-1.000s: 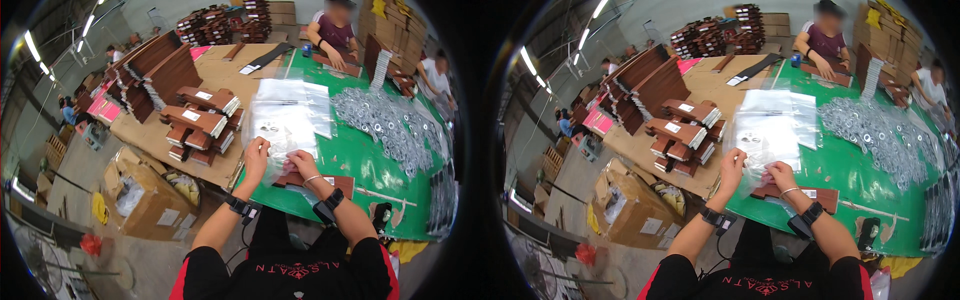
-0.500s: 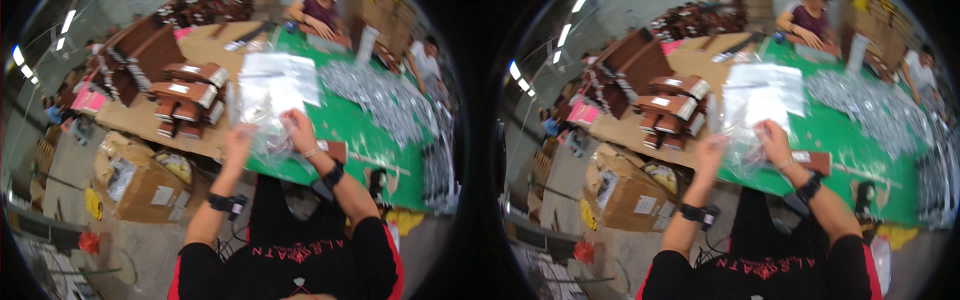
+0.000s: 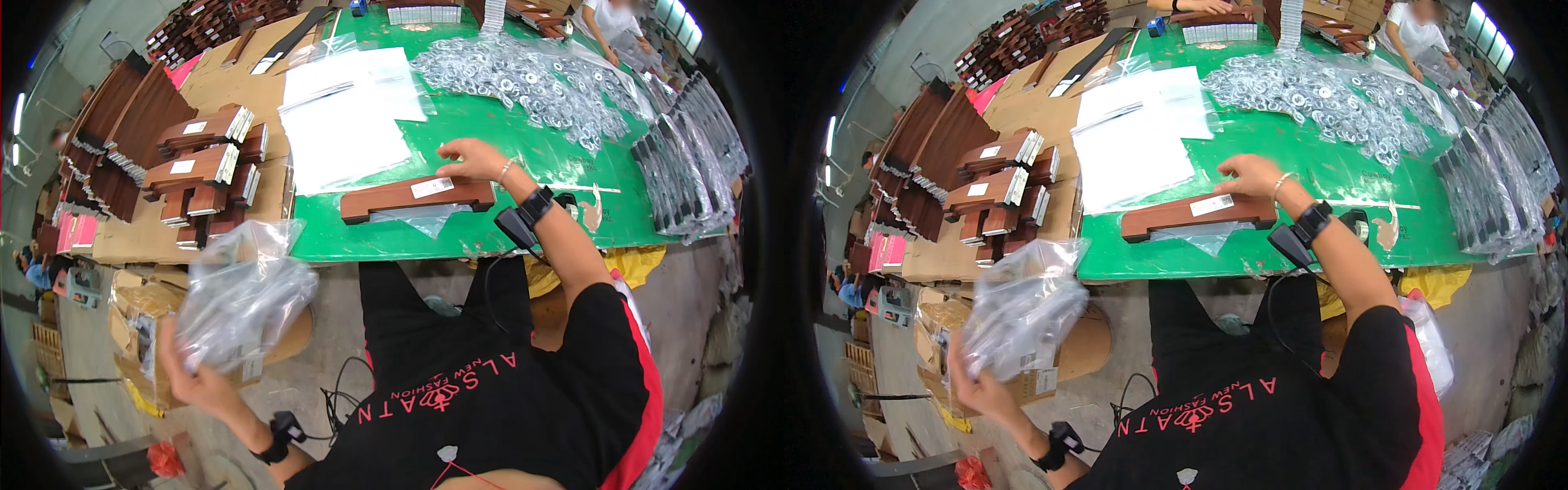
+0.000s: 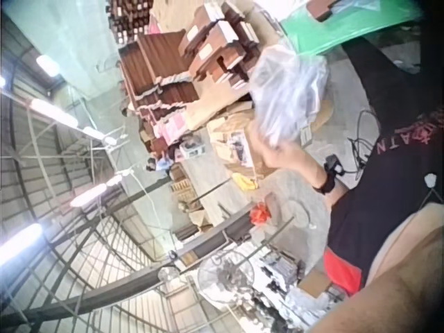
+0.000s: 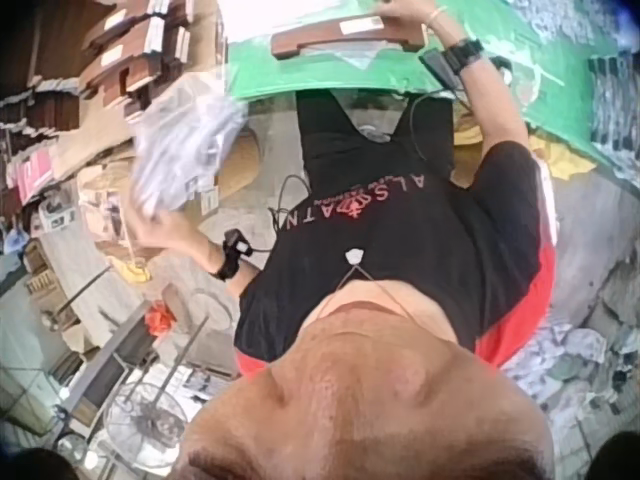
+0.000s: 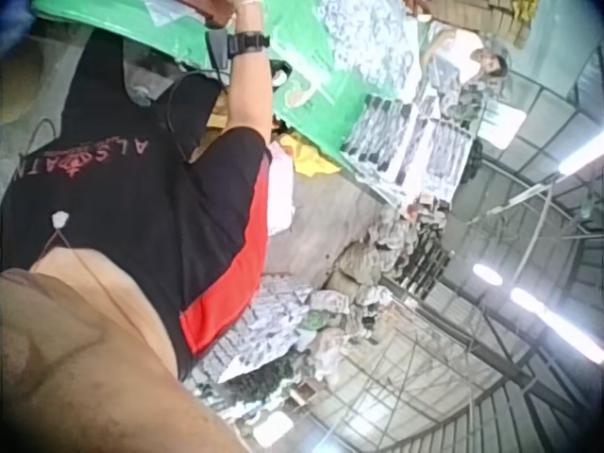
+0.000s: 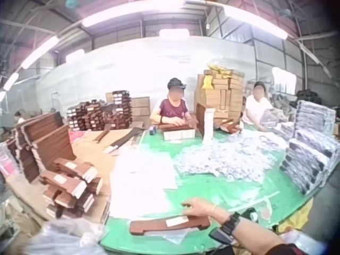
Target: Packing wooden furniture components into plastic bags and sealing them with tape.
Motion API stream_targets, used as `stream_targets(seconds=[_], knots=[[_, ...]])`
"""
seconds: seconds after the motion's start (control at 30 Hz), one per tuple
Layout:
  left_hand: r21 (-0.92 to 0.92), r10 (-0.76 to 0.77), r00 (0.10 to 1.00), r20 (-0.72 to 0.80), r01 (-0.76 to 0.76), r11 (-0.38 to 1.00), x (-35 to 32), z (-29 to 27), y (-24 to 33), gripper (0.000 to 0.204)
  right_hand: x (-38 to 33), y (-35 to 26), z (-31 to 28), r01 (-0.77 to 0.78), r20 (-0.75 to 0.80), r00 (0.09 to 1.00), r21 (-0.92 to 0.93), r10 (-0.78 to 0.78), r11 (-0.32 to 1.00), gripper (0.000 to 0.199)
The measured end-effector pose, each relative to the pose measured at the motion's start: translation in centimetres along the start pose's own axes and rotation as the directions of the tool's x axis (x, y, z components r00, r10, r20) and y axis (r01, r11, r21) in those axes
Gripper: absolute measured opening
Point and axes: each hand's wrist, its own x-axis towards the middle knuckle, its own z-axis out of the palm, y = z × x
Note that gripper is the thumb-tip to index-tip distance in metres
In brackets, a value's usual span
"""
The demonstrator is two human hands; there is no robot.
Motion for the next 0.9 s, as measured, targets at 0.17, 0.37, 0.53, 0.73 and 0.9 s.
stream_targets(seconds=[0.17, 0.37, 0.53, 0.73, 0.9], knots=[[0.154, 0.011, 0.585, 0.811, -0.231, 0.961, -7.0, 6.2, 3.1, 0.021, 1.9, 0.7, 0.7, 0.060, 0.302, 0.952, -0.055, -0.041, 0.997, 0.065], [-0.398, 0.202, 0.523, 0.828, 0.292, 0.870, -10.6, 22.9, 5.9, 0.042, 2.6, -0.8, 0.1, 0.003, 0.511, 0.859, -0.025, 0.010, 1.000, 0.062], [-0.092, -0.153, 0.147, 0.977, 0.943, 0.319, -10.7, 29.1, 9.7, 0.038, 0.8, -1.4, 0.2, 0.216, 0.296, 0.937, -0.080, -0.184, 0.973, 0.059], [-0.278, 0.049, 0.315, 0.948, 0.740, 0.613, -12.1, 24.9, 6.5, 0.032, -5.3, -6.8, 1.1, 0.145, 0.097, 0.986, -0.114, -0.134, 0.983, 0.072], [-0.292, -0.028, 0.521, 0.853, 0.521, 0.802, -4.0, 12.2, 2.3, 0.035, -8.8, -8.5, 3.3, 0.260, -0.015, 0.960, -0.329, -0.281, 0.908, 0.080]])
